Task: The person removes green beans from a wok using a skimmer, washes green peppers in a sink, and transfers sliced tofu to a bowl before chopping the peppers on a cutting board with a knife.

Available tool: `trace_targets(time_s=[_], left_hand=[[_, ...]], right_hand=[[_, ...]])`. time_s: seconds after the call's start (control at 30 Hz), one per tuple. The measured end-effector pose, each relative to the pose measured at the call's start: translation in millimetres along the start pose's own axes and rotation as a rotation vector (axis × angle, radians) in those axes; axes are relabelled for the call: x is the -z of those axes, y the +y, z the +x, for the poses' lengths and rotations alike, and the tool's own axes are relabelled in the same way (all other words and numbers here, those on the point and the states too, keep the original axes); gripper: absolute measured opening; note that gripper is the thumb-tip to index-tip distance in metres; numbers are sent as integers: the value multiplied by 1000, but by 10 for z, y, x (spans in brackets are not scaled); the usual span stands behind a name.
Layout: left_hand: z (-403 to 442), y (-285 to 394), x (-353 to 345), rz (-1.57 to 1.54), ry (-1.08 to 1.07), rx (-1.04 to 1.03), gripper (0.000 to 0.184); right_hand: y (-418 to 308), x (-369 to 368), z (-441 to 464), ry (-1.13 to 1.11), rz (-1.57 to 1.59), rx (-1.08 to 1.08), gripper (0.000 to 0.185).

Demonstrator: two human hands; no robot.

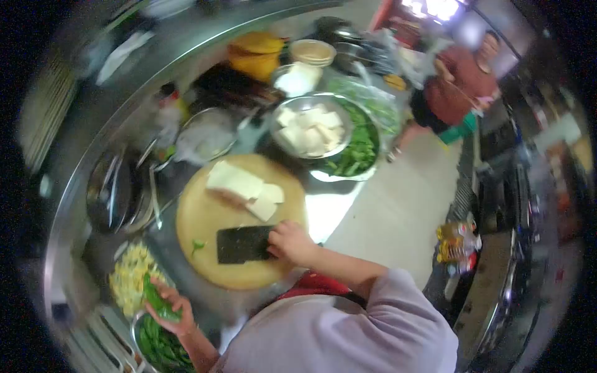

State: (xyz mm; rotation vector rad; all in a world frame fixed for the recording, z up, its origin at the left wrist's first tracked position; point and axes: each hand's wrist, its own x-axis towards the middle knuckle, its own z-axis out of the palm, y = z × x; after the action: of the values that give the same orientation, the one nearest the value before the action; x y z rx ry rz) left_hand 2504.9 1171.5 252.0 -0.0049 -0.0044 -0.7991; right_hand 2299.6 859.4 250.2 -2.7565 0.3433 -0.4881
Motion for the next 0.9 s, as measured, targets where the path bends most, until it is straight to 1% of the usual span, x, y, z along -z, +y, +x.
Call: trace_targets(time_s=[0.13, 0.2, 0.23, 0.27, 0.37, 0.4, 0.47, 0.5, 0.53, 0.57, 0.6, 0.63, 0.67, 0.7, 0.73, 0.77, 0.83, 0.9], left_hand=[[18, -21, 9, -28, 100, 23, 62], [7, -29, -7, 37, 102, 32, 62], [67, -94, -73, 71, 102, 33, 62], [97, -204, -128, 69, 95, 17, 61], [267, -780, -628, 106, 201, 11, 44], [238, -794, -420, 154, 128, -32, 59], [248, -818, -13, 134, 11, 25, 61], [331, -1023, -20, 132, -41, 52, 62], [378, -1227, -25, 99, 1, 52, 63], [356, -1422, -44, 97, 60, 33, 62], [458, -1827, -297, 98, 124, 3, 60], [507, -2082, -467, 99, 185, -29, 59], [516, -2153, -359, 223, 180, 8, 57], [547, -2346, -451, 209, 213, -13, 57], [584, -2543, -534, 195, 248, -29, 57], [643, -2748, -650, 181, 284, -40, 57], [698, -3048, -805, 254, 307, -108, 57], [671, -3184, -825, 324, 342, -149, 57]], right_hand=[[113, 363, 116, 96, 91, 60, 17], [233, 585, 170, 158, 140, 118, 15], [329, 633, 164, 157, 118, 110, 17], [439, 675, 171, 154, 97, 106, 18], [751, 904, 233, 167, 85, 158, 25], [878, 1008, 265, 174, 93, 194, 28], [1272, 1247, 355, 197, 90, 268, 29], [1484, 1343, 388, 207, 98, 304, 30], [1718, 1397, 444, 233, 57, 288, 27], [1966, 1514, 497, 315, 115, 310, 25], [2219, 1704, 617, 393, 187, 332, 23], [2513, 1844, 744, 428, 16, 248, 18], [2838, 1941, 930, 515, 63, 206, 12], [3214, 1992, 1135, 556, 161, 88, 11], [3586, 2006, 1354, 533, 266, -105, 12], [3944, 1989, 1618, 528, 242, -260, 17], [4887, 1570, 2088, 422, 210, -438, 21], [5241, 1335, 2364, 358, 70, -470, 27]])
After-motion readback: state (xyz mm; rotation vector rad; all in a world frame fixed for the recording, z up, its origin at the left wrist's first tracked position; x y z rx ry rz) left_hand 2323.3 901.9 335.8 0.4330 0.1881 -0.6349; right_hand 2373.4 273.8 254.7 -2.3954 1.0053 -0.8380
